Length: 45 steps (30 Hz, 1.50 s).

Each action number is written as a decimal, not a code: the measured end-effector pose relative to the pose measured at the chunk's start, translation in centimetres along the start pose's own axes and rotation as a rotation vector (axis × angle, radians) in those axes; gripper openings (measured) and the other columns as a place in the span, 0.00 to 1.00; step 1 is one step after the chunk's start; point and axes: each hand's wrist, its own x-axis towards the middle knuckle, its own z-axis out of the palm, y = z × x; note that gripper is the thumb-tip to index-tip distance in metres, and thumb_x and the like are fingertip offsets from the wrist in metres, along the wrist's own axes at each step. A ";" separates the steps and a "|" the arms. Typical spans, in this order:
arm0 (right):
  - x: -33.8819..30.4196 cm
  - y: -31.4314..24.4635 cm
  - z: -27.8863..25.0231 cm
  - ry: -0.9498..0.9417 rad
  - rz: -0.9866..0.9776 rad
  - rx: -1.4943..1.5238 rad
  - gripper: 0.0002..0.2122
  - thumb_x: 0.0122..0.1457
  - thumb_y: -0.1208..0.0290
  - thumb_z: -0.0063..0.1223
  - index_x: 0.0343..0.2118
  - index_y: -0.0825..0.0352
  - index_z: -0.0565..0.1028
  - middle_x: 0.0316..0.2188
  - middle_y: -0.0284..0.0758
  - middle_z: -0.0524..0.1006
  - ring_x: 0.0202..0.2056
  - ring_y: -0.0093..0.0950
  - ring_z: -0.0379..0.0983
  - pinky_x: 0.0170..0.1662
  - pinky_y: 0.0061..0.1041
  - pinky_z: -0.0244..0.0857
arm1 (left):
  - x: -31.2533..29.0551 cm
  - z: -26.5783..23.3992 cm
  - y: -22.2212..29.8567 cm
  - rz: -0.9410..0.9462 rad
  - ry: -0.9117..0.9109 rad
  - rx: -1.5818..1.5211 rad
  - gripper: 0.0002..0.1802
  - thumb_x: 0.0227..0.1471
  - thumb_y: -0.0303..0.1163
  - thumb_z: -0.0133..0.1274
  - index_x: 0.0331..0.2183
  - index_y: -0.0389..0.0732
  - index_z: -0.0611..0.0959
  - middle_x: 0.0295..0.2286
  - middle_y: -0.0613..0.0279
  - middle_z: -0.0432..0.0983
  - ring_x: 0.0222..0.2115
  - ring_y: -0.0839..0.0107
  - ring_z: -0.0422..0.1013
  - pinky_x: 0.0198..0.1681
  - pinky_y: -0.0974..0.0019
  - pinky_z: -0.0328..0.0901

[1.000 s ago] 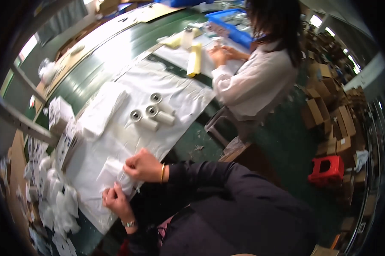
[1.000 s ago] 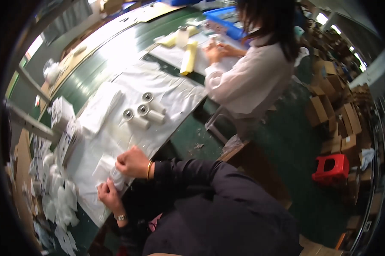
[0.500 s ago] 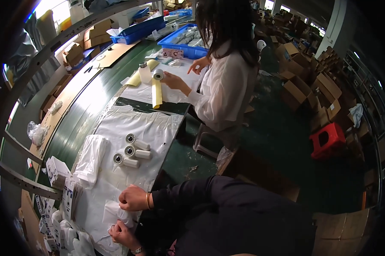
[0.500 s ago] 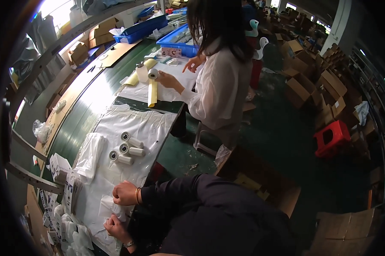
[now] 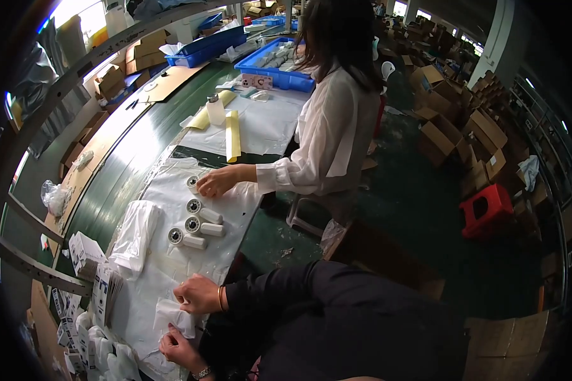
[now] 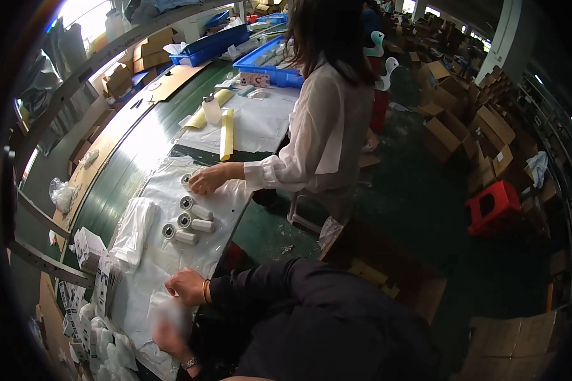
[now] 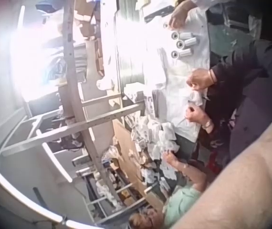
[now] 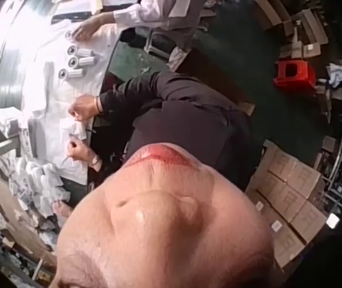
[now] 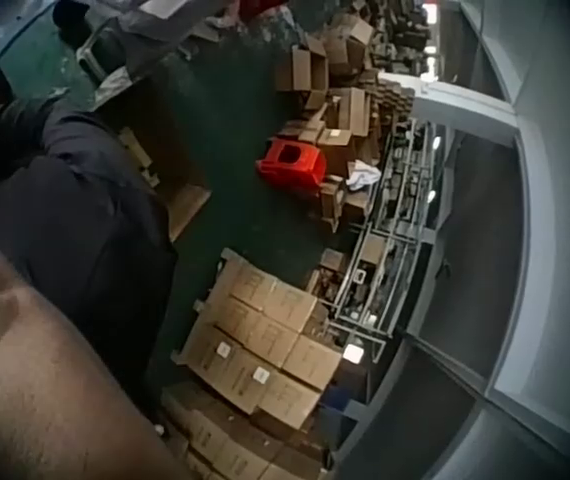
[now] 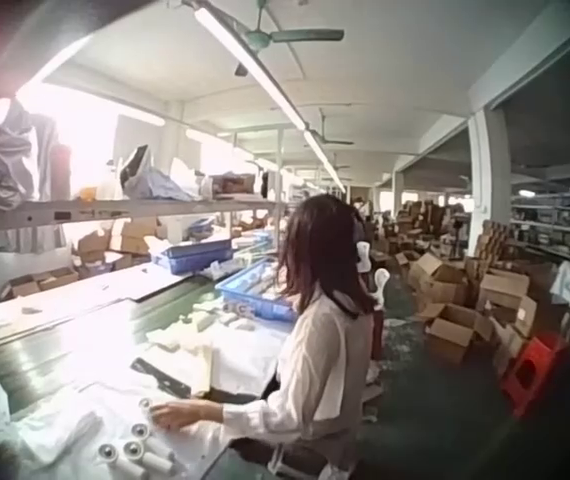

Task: The person picks up a white plastic component and places it inside a plastic bag by hand, then sets the packaged item aside. They repeat this process, inserting another component into a bag and setting it down.

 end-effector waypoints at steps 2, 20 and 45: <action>-0.5 0.1 0.1 0.076 -0.072 -0.026 0.09 0.56 0.62 0.67 0.33 0.59 0.78 0.25 0.33 0.80 0.30 0.39 0.79 0.41 0.42 0.66 | 0.1 0.0 0.7 -0.019 0.044 -0.086 0.26 0.62 0.50 0.64 0.26 0.36 0.83 0.28 0.53 0.79 0.36 0.49 0.73 0.43 0.46 0.68; -1.0 -0.1 -1.4 0.185 -0.113 0.103 0.04 0.62 0.71 0.64 0.36 0.60 0.79 0.21 0.31 0.78 0.26 0.33 0.78 0.38 0.34 0.68 | 0.1 -0.9 6.5 0.068 -0.238 0.224 0.33 0.54 0.60 0.66 0.44 0.40 0.81 0.41 0.57 0.77 0.51 0.53 0.70 0.56 0.47 0.59; -0.6 -0.8 -2.0 0.245 -0.061 0.087 0.08 0.57 0.80 0.70 0.38 0.62 0.82 0.20 0.30 0.75 0.21 0.26 0.71 0.27 0.28 0.65 | 2.7 -7.2 3.0 -0.122 0.124 -0.176 0.26 0.52 0.33 0.73 0.47 0.29 0.81 0.42 0.48 0.77 0.43 0.51 0.75 0.51 0.56 0.70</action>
